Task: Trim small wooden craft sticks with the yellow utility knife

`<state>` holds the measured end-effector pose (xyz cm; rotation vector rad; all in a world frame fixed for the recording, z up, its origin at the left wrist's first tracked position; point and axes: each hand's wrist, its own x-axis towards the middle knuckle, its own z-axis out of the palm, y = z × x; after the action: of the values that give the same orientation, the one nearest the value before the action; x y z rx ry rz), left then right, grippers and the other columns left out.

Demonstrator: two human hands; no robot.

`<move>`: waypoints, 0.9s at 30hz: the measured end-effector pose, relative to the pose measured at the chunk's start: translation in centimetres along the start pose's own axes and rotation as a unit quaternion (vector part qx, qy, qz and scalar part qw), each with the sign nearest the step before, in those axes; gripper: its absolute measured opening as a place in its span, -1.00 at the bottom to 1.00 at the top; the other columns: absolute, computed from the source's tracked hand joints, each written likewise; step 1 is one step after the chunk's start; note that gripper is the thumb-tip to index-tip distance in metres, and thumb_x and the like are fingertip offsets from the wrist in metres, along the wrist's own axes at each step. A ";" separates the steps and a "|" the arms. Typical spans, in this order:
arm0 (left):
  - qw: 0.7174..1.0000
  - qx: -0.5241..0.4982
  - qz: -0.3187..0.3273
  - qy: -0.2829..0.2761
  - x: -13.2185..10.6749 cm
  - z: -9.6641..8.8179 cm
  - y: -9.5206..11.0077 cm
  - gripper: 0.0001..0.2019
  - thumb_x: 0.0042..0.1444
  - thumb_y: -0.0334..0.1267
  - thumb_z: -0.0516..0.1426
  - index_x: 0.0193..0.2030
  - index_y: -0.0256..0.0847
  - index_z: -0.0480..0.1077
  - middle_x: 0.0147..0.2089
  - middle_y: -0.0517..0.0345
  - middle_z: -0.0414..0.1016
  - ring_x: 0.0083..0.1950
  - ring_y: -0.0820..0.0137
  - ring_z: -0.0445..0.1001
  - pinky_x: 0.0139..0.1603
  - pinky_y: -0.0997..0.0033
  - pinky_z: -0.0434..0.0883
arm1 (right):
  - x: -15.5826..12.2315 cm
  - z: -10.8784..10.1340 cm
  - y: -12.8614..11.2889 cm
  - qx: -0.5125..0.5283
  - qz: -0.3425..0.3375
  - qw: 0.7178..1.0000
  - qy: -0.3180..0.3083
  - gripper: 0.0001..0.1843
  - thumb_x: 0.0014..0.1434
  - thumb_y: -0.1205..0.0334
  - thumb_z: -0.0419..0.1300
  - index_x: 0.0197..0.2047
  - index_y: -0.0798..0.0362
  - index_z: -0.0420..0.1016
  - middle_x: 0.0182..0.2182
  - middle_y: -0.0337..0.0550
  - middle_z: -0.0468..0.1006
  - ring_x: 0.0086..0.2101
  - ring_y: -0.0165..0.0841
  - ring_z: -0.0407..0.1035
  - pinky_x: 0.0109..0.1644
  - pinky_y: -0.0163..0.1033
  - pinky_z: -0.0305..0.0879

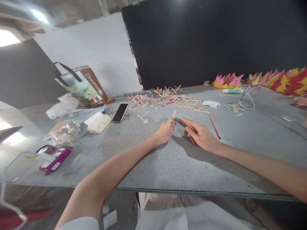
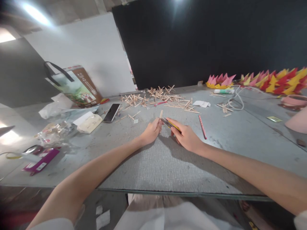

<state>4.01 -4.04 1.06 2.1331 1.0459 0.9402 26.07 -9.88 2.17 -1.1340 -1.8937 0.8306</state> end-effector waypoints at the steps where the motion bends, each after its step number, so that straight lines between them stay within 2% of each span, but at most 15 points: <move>1: 1.000 0.008 0.002 -0.001 0.0 0.0 0.1 -0.80 0.49 -0.21 -0.09 -0.07 -0.16 0.32 -0.43 0.24 0.34 -0.46 0.41 0.30 -0.30 0.40 0.23 | -0.1 0.1 -0.2 0.002 0.003 1.000 0.002 -0.40 0.50 -0.01 0.00 0.52 -0.10 0.27 -0.39 -0.21 0.59 -0.67 -0.42 0.32 -0.56 -0.25 0.31; 6: 0.999 0.031 -0.011 -0.016 -0.2 0.1 0.0 -0.85 0.42 -0.30 -0.03 -0.03 -0.16 0.35 -0.30 0.10 0.46 -0.41 0.35 0.39 -0.25 0.36 0.28 | -0.7 0.4 -0.8 -0.001 0.030 1.000 0.005 -0.41 0.49 0.03 0.00 0.51 -0.11 0.31 -0.36 -0.19 0.61 -0.68 -0.42 0.32 -0.60 -0.26 0.29; 14: 0.998 0.051 -0.038 -0.022 -0.1 0.3 -0.1 -0.86 0.43 -0.26 0.01 -0.08 -0.14 0.40 -0.47 0.21 0.30 -0.52 0.33 0.25 -0.29 0.32 0.25 | -0.8 0.7 -1.0 0.057 0.065 0.996 -0.003 -0.40 0.48 0.04 0.02 0.51 -0.03 0.30 -0.39 -0.16 0.62 -0.72 -0.45 0.26 -0.68 -0.29 0.20; 19: 0.998 0.067 -0.012 -0.010 0.1 0.4 -0.3 -0.78 0.47 -0.26 -0.08 -0.08 -0.15 0.37 -0.43 0.16 0.38 -0.45 0.33 0.35 -0.30 0.34 0.26 | -0.6 1.0 -0.7 0.098 0.059 0.993 0.003 -0.40 0.48 0.01 0.05 0.51 -0.08 0.28 -0.34 -0.19 0.58 -0.71 -0.49 0.25 -0.70 -0.33 0.15; 22: 0.999 0.046 0.000 -0.003 0.0 0.5 -0.5 -0.79 0.50 -0.22 -0.10 -0.10 -0.15 0.32 -0.46 0.19 0.36 -0.46 0.33 0.36 -0.32 0.35 0.25 | -0.6 1.1 -0.8 0.099 0.051 0.994 -0.002 -0.41 0.49 -0.01 0.04 0.51 -0.12 0.26 -0.28 -0.17 0.58 -0.69 -0.49 0.27 -0.67 -0.33 0.19; 27: 1.000 0.003 0.005 -0.003 -0.4 0.3 0.0 -0.82 0.51 -0.18 -0.12 0.05 -0.14 0.24 -0.46 0.25 0.40 -0.46 0.36 0.39 -0.31 0.38 0.26 | -0.8 1.2 -1.0 0.074 0.048 0.996 -0.001 -0.40 0.50 -0.02 0.02 0.52 -0.12 0.25 -0.36 -0.21 0.53 -0.67 -0.45 0.29 -0.64 -0.30 0.24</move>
<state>4.06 -4.42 0.74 2.1472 1.0361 0.9358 24.92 -11.12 2.19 -1.1400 -1.7579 1.0083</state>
